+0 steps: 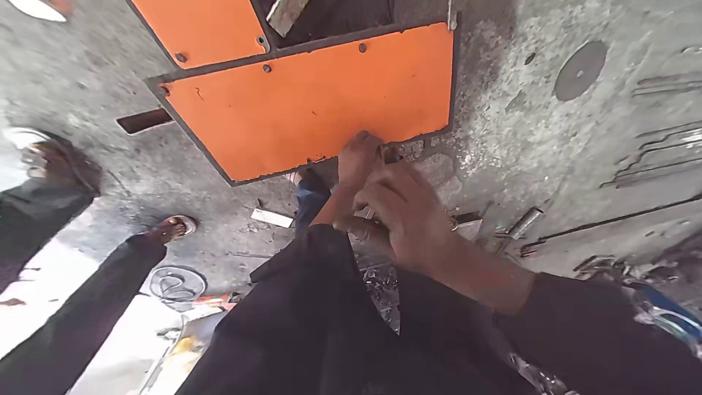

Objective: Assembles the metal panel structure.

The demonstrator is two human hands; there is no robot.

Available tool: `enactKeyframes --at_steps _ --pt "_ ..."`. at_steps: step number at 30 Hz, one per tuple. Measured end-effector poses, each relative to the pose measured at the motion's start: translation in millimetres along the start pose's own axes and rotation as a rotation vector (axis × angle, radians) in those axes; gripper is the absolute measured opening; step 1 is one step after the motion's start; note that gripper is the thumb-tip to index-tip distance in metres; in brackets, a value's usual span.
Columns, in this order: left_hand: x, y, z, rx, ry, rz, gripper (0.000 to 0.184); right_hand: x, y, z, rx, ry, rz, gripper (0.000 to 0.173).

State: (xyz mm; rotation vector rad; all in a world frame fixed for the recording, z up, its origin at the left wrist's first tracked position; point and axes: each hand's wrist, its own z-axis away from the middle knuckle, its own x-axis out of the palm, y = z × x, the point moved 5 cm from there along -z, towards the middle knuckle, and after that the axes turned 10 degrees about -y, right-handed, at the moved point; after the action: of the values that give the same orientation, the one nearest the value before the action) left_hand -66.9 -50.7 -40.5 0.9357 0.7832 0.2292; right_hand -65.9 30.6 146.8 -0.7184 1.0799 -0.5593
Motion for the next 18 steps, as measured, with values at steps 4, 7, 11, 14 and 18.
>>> enactKeyframes --at_steps 4,7,11,14,18 --pt "-5 6 -11 -0.128 -0.035 -0.035 0.025 34 6 -23 -0.214 0.001 -0.372 0.049" --pt "-10 11 -10 -0.138 -0.083 -0.041 0.029 41 5 -39 -0.341 -0.366 -0.320 0.053" --pt "-15 12 -9 -0.069 -0.138 0.046 0.024 25 4 -32 -0.238 -0.302 -0.070 0.050" --pt "-16 24 -10 -0.021 -0.035 0.022 0.018 12 -1 -13 0.003 -0.133 0.153 0.058" --pt "-8 13 -9 -0.069 -0.010 -0.034 0.016 -1 -6 1 0.281 -0.166 0.269 0.065"
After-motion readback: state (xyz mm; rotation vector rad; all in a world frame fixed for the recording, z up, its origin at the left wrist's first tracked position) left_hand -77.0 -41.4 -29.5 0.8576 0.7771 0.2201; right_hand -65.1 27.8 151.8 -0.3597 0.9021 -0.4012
